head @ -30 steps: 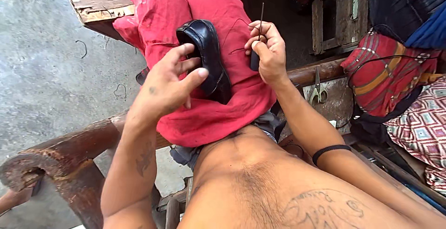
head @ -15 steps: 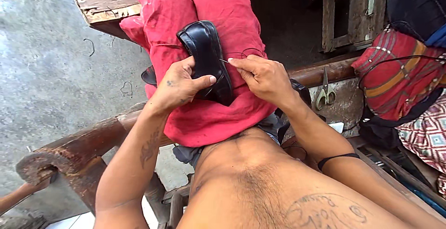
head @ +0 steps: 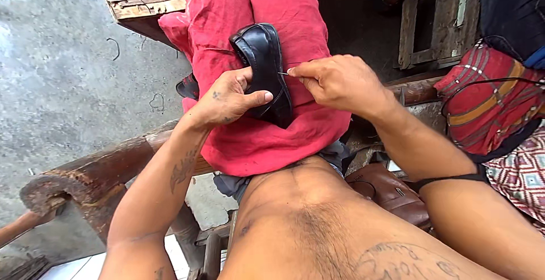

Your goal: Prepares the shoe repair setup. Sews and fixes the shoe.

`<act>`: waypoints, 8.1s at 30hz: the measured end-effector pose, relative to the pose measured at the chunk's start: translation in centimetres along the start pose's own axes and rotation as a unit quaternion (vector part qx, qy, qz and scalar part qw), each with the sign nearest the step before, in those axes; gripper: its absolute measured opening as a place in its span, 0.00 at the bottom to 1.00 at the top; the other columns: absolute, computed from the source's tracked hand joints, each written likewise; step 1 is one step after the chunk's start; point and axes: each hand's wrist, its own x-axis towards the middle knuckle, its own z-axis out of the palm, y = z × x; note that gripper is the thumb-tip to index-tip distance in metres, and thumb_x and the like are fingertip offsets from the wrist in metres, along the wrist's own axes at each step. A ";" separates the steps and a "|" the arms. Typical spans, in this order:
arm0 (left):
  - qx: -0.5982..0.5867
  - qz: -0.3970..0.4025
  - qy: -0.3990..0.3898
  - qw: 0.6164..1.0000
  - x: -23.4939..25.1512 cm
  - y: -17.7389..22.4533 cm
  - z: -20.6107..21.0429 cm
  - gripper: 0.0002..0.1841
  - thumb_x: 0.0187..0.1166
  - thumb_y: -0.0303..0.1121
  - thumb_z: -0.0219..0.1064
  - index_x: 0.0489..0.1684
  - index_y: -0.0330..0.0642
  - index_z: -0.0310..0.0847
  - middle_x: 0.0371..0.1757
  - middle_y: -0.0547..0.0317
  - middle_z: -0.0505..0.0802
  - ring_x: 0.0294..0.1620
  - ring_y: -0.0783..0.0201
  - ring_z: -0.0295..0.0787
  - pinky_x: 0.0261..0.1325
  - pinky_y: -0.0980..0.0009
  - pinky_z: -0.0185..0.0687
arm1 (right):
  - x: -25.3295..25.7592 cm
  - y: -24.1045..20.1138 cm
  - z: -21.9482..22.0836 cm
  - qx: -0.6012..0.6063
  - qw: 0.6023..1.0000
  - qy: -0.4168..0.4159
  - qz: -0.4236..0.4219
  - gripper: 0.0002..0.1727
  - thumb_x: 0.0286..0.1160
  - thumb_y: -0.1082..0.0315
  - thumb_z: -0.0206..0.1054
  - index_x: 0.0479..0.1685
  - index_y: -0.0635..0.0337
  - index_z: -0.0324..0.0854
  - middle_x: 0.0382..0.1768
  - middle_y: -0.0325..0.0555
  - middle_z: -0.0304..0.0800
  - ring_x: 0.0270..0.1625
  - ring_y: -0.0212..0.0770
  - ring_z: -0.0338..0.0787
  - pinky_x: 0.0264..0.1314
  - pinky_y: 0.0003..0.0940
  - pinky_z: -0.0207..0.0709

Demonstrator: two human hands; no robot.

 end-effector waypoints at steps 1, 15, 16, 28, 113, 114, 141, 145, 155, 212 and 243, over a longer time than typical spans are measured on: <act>0.006 0.003 -0.009 1.000 0.0 -0.1 -0.1 0.16 0.75 0.21 0.72 0.60 0.37 0.83 0.49 0.62 0.96 0.50 0.73 0.94 0.59 0.74 0.91 | 0.6 0.1 -0.8 -0.003 1.000 -0.023 -0.010 0.19 0.89 0.58 0.50 0.62 0.40 0.88 0.42 0.46 0.95 0.46 0.55 0.93 0.41 0.62 0.79; 0.000 -0.017 -0.025 1.000 0.5 0.2 -0.5 0.15 0.79 0.21 0.69 0.62 0.36 0.83 0.50 0.58 0.96 0.50 0.70 0.94 0.59 0.72 0.91 | 5.0 -0.6 0.3 -0.029 0.995 -0.080 -0.045 0.17 0.91 0.54 0.49 0.47 0.51 0.82 0.31 0.48 0.87 0.42 0.55 0.91 0.41 0.58 0.78; -0.003 -0.020 -0.017 1.000 0.2 0.3 -0.3 0.17 0.80 0.22 0.69 0.66 0.37 0.81 0.51 0.58 0.96 0.50 0.71 0.94 0.58 0.73 0.91 | 5.0 -0.6 0.0 -0.032 0.995 -0.084 -0.048 0.17 0.91 0.53 0.49 0.47 0.51 0.82 0.31 0.48 0.88 0.42 0.55 0.91 0.42 0.58 0.78; 0.473 -0.219 0.255 0.814 -10.8 2.0 -11.9 0.26 0.79 0.39 0.74 0.77 0.49 0.81 0.76 0.26 0.79 0.73 0.22 0.75 0.67 0.17 0.64 | -0.1 0.9 1.7 0.012 0.992 0.126 -0.029 0.16 0.86 0.56 0.64 0.61 0.52 0.89 0.59 0.51 0.89 0.62 0.53 0.89 0.60 0.56 0.81; 0.543 0.090 0.115 0.827 -0.6 -1.0 0.4 0.15 0.83 0.33 0.57 0.54 0.46 0.91 0.44 0.45 0.89 0.41 0.43 0.91 0.33 0.43 0.80 | -0.9 2.6 1.1 0.339 0.918 0.196 0.067 0.12 0.84 0.63 0.62 0.44 0.58 0.91 0.33 0.34 0.89 0.28 0.25 0.81 0.34 0.24 0.78; 0.543 0.087 0.113 0.828 -0.5 -1.0 0.4 0.14 0.82 0.32 0.57 0.51 0.45 0.91 0.45 0.45 0.90 0.41 0.43 0.91 0.33 0.43 0.80 | -0.4 2.0 1.5 0.209 0.950 0.205 0.104 0.13 0.83 0.58 0.65 0.44 0.54 0.94 0.38 0.37 0.93 0.37 0.29 0.87 0.44 0.31 0.81; 0.492 0.112 0.125 0.854 -4.6 3.0 -2.3 0.19 0.88 0.33 0.53 0.64 0.44 0.90 0.71 0.55 0.91 0.70 0.52 0.88 0.67 0.45 0.75 | -0.2 1.4 3.3 0.629 0.755 0.154 -0.102 0.12 0.88 0.68 0.58 0.42 0.59 0.87 0.55 0.47 0.96 0.23 0.24 0.85 0.22 0.22 0.78; 0.612 0.121 0.112 0.774 -3.7 2.4 -1.7 0.19 0.89 0.32 0.51 0.65 0.44 0.87 0.56 0.47 0.94 0.54 0.43 0.90 0.52 0.43 0.73 | 1.5 -0.7 4.2 0.208 0.953 0.200 0.093 0.22 0.73 0.46 0.75 0.48 0.58 0.89 0.35 0.40 0.90 0.33 0.36 0.85 0.38 0.42 0.80; 0.534 0.061 0.169 0.826 -13.6 -2.4 2.1 0.20 0.85 0.31 0.53 0.66 0.36 0.87 0.32 0.44 0.88 0.35 0.44 0.85 0.42 0.46 0.75 | 4.5 -2.8 3.5 0.065 0.983 0.048 0.164 0.29 0.73 0.33 0.68 0.44 0.53 0.87 0.42 0.45 0.90 0.45 0.48 0.89 0.44 0.55 0.76; 0.011 -0.026 -0.040 0.999 0.0 0.8 -0.2 0.16 0.80 0.19 0.65 0.64 0.37 0.74 0.52 0.58 0.94 0.51 0.71 0.93 0.60 0.72 0.90 | 4.2 0.6 -0.4 0.106 0.982 -0.153 -0.040 0.17 0.91 0.56 0.52 0.45 0.47 0.88 0.34 0.38 0.89 0.41 0.40 0.88 0.45 0.51 0.79; 0.235 0.172 -0.124 0.949 -1.7 4.6 -5.4 0.11 0.71 0.42 0.70 0.23 0.48 0.87 0.64 0.62 0.89 0.66 0.67 0.83 0.66 0.67 0.81 | -0.3 -1.8 3.5 -0.030 0.994 0.101 0.030 0.15 0.91 0.63 0.52 0.59 0.54 0.85 0.46 0.51 0.93 0.53 0.57 0.92 0.47 0.57 0.82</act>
